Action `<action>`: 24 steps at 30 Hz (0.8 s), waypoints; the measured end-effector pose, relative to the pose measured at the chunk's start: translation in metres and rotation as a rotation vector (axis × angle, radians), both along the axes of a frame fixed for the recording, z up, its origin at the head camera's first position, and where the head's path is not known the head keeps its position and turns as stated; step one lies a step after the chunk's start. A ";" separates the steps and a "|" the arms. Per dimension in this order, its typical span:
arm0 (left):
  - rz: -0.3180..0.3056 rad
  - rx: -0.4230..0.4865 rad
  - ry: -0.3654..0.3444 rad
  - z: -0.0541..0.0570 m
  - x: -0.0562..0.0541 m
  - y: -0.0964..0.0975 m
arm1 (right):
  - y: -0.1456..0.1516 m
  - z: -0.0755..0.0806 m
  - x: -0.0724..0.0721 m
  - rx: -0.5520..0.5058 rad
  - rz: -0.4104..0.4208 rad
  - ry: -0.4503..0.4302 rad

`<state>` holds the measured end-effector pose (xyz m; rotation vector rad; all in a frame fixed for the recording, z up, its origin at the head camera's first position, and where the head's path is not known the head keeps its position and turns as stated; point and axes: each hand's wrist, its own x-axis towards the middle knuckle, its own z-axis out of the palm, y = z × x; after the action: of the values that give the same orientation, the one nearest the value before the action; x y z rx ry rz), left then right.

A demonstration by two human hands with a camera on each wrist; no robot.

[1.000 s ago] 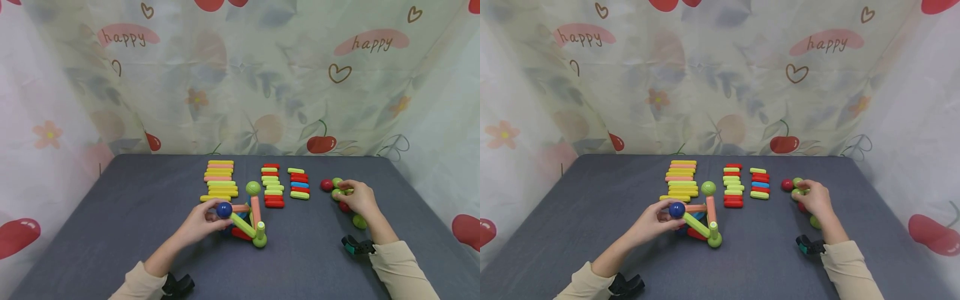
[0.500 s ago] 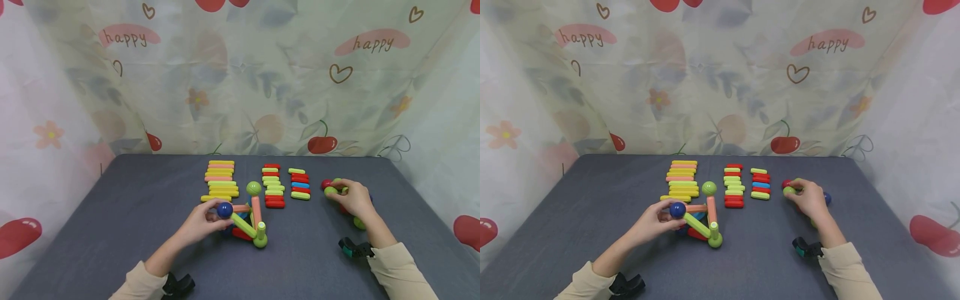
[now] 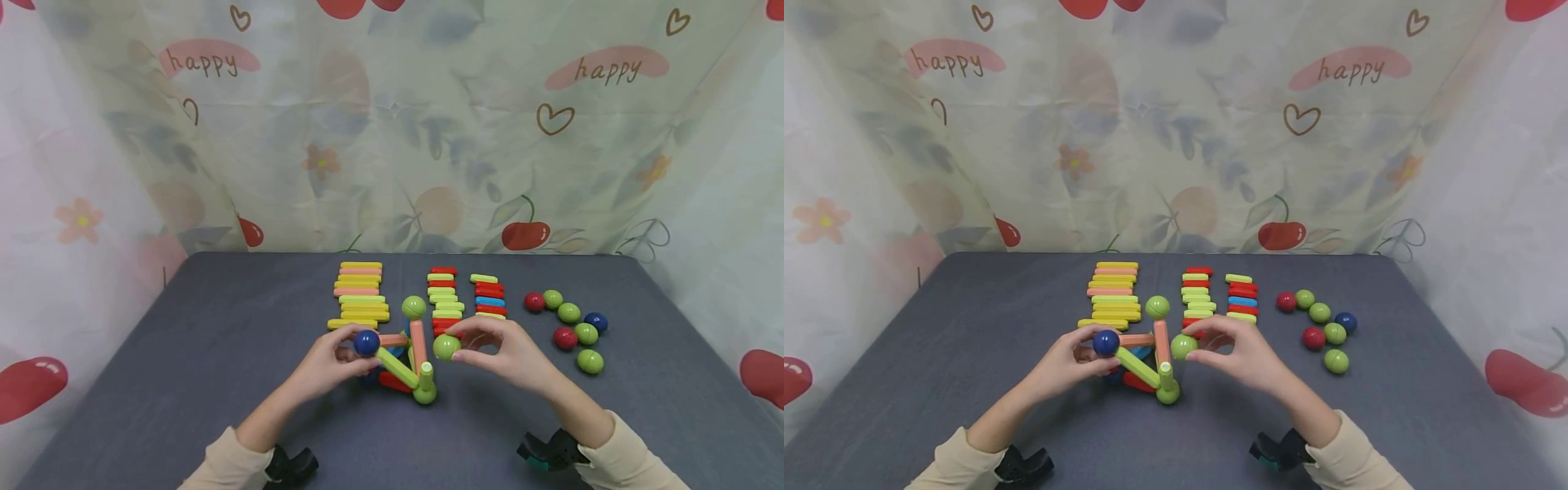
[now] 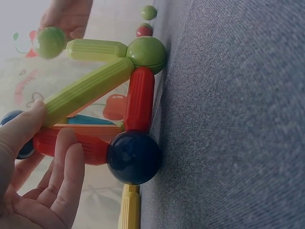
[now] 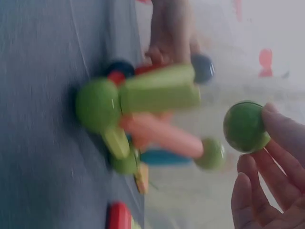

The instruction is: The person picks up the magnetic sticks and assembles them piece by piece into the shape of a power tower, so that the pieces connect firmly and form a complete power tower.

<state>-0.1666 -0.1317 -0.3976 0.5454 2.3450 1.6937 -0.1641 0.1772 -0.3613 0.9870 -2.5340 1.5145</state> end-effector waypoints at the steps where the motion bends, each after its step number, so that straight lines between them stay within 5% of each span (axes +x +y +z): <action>1: 0.000 -0.001 0.000 0.000 0.000 0.000 | -0.004 -0.001 0.002 -0.011 0.020 0.006; 24: -0.009 0.002 0.009 -0.001 -0.002 0.000 | -0.022 -0.008 0.007 0.024 0.073 -0.079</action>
<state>-0.1686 -0.1318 -0.3989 0.5645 2.3431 1.6933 -0.1576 0.1551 -0.3691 1.0548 -2.6023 1.5764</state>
